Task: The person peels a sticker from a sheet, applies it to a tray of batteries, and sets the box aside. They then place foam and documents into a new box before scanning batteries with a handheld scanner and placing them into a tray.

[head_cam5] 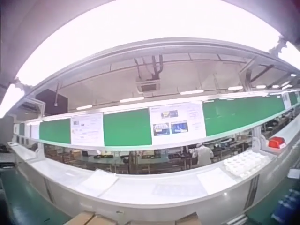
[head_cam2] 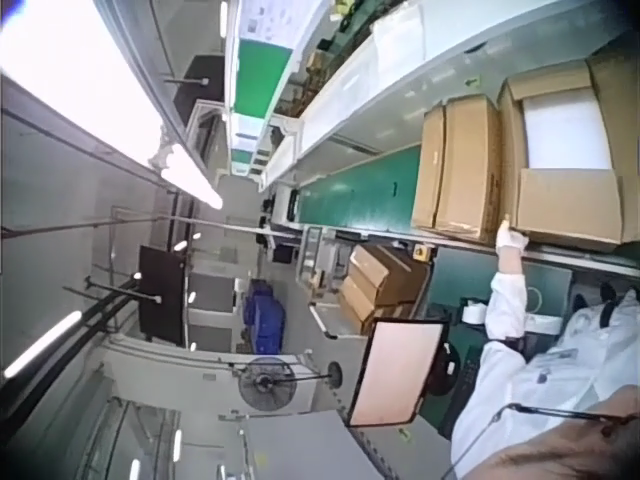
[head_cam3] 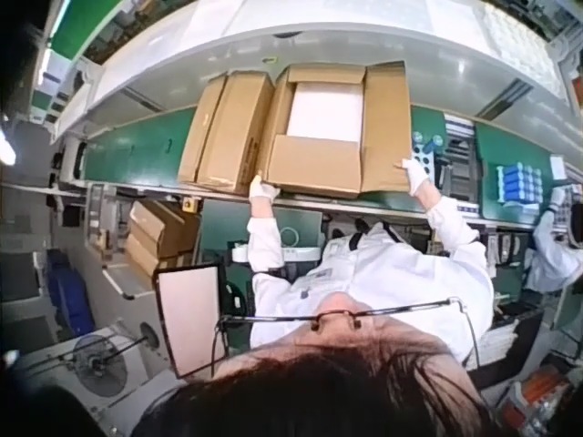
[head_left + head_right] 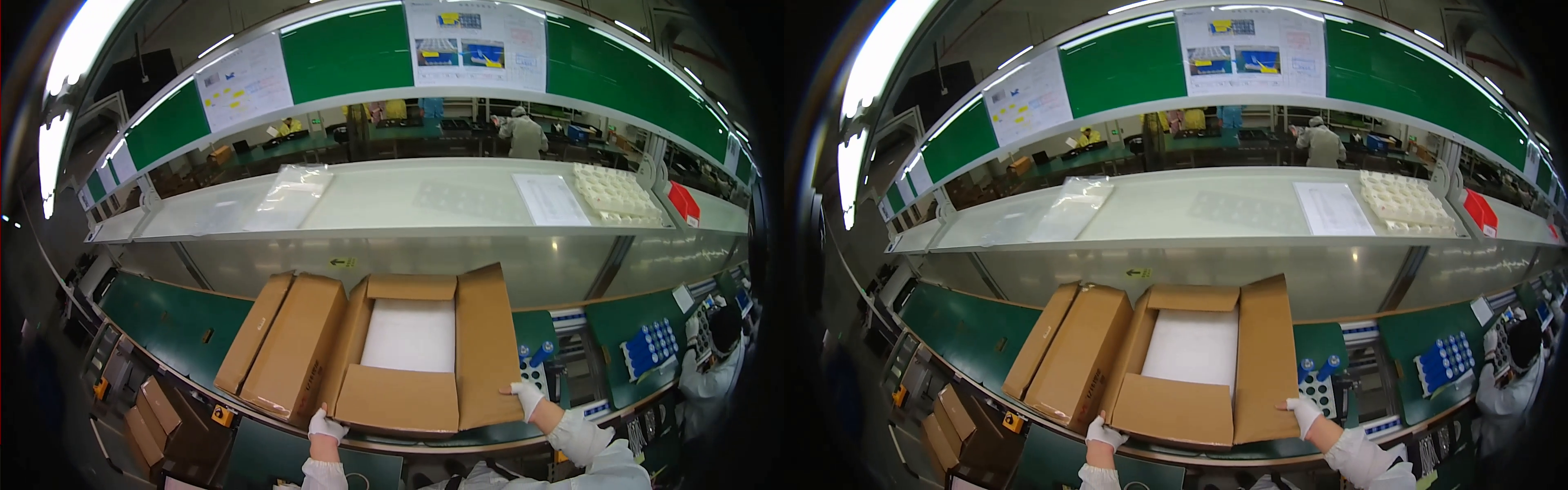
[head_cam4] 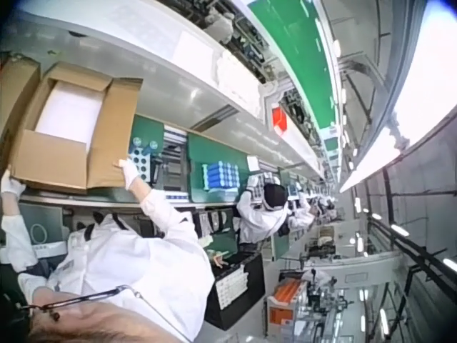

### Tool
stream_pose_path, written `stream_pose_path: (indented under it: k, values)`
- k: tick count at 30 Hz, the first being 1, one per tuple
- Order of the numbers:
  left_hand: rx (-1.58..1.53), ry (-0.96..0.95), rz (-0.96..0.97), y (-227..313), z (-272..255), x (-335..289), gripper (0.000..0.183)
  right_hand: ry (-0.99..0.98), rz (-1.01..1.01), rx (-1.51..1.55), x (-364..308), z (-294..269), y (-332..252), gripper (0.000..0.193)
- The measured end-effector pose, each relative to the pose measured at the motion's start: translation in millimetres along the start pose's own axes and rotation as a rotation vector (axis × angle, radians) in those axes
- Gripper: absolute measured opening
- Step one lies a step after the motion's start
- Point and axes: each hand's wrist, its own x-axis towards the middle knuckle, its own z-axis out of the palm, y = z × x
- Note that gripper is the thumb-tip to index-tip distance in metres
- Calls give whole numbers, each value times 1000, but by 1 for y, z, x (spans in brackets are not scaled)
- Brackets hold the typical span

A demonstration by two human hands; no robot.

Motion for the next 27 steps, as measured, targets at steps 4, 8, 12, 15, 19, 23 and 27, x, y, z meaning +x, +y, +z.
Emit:
stream_pose_path:
  k: [4, 8, 12, 15, 19, 23, 27]
  values:
    - [-75, -84, 173, -15, 4, -12, 37, 0, -209, -200, -19, 10, -21, 52]
    - [39, -108, 567, -28, 40, -50, 44, -9, -264, -265, -32, 2, -28, 53]
    - [485, 73, 1002, -47, 74, -87, 42, -8, -251, -301, -19, -8, -15, 59]
    - [1096, 303, 1250, -62, 73, -111, 25, -49, -361, -273, -14, 6, -9, 64]
    - [1431, 250, 1555, -80, 33, -126, 20, -92, -292, -403, -44, 92, 4, 55]
    - [1890, -160, 1610, -95, 36, -126, 39, -197, -897, -2106, 30, 73, 47, 53]
    - [2173, -41, 1309, -91, 38, -143, 43, 78, -1228, -1734, 38, 57, 67, 48]
